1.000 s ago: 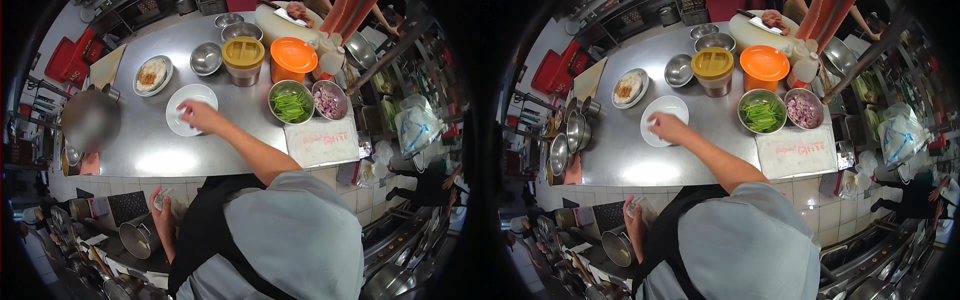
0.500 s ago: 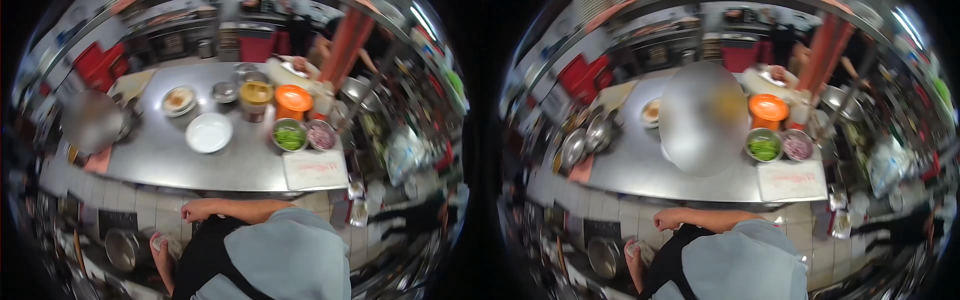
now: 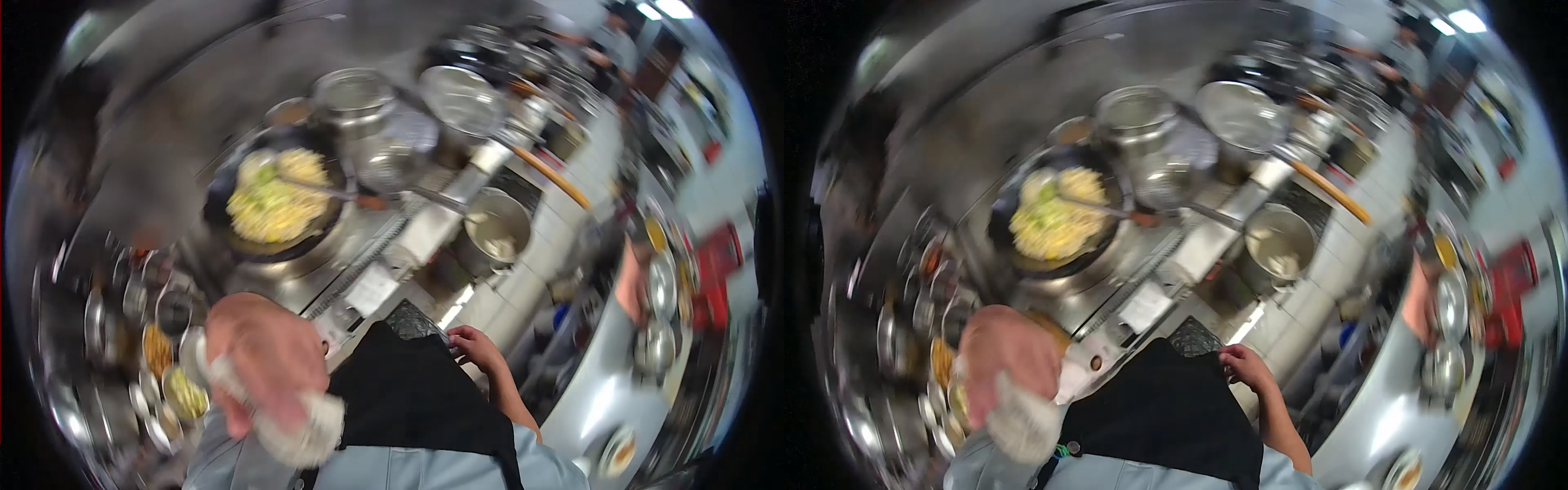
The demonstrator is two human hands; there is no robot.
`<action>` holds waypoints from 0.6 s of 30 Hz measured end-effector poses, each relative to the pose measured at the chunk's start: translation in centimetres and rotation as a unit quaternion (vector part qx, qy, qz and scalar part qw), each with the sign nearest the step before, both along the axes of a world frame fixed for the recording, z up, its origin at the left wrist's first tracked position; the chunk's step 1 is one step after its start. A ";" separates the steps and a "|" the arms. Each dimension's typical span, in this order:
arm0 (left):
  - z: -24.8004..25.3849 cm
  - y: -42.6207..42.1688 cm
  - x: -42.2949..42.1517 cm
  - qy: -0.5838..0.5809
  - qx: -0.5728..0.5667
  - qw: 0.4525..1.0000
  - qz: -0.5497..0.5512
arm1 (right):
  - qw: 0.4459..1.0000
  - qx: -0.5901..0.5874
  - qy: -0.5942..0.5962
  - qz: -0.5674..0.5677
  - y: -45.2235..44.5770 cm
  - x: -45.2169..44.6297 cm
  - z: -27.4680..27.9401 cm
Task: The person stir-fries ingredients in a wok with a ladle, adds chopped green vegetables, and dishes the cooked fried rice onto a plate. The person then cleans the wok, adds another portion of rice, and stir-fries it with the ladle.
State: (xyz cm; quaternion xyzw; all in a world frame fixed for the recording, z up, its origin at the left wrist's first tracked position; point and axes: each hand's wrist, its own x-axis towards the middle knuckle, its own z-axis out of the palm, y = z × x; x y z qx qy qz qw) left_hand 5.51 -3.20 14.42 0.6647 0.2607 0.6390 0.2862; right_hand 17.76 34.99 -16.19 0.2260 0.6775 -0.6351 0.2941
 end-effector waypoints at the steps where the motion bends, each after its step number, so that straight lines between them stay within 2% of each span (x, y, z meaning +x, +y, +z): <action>1: 2.8 -0.9 -0.6 0.088 -0.002 0.992 -0.094 | 0.999 0.022 -0.018 0.023 0.2 -2.1 -0.8; 4: 6.3 -2.1 4.6 0.120 -0.039 0.992 0.020 | 0.986 0.099 -0.043 0.128 1.1 -7.9 -5.4; 6: 7.4 -1.9 7.9 0.145 -0.067 0.982 0.101 | 0.971 0.104 -0.043 0.213 1.4 -11.7 -7.3; 8: 8.1 -1.9 11.4 0.153 -0.081 0.959 0.222 | 0.958 0.082 -0.068 0.265 0.4 -15.7 -7.4; 9: 8.3 -1.3 13.2 0.152 -0.082 0.938 0.300 | 0.951 0.039 -0.109 0.287 0.6 -17.6 -9.5; 10: 8.8 -0.6 14.1 0.136 -0.081 0.930 0.331 | 0.939 -0.002 -0.151 0.310 0.7 -19.6 -11.4; 12: 9.7 0.7 15.9 0.102 -0.080 0.911 0.392 | 0.929 0.041 -0.155 0.333 1.0 -21.9 -13.1; 15: 11.0 6.4 19.1 -0.008 -0.017 0.831 0.557 | 0.910 0.152 -0.079 0.377 0.6 -24.6 -15.9; 17: 10.1 8.5 21.1 0.043 -0.049 0.747 0.662 | 0.884 0.218 -0.002 0.412 -0.4 -26.4 -17.8; 18: 9.8 8.8 22.0 0.046 -0.105 0.723 0.681 | 0.867 0.247 0.037 0.431 -1.1 -27.0 -18.5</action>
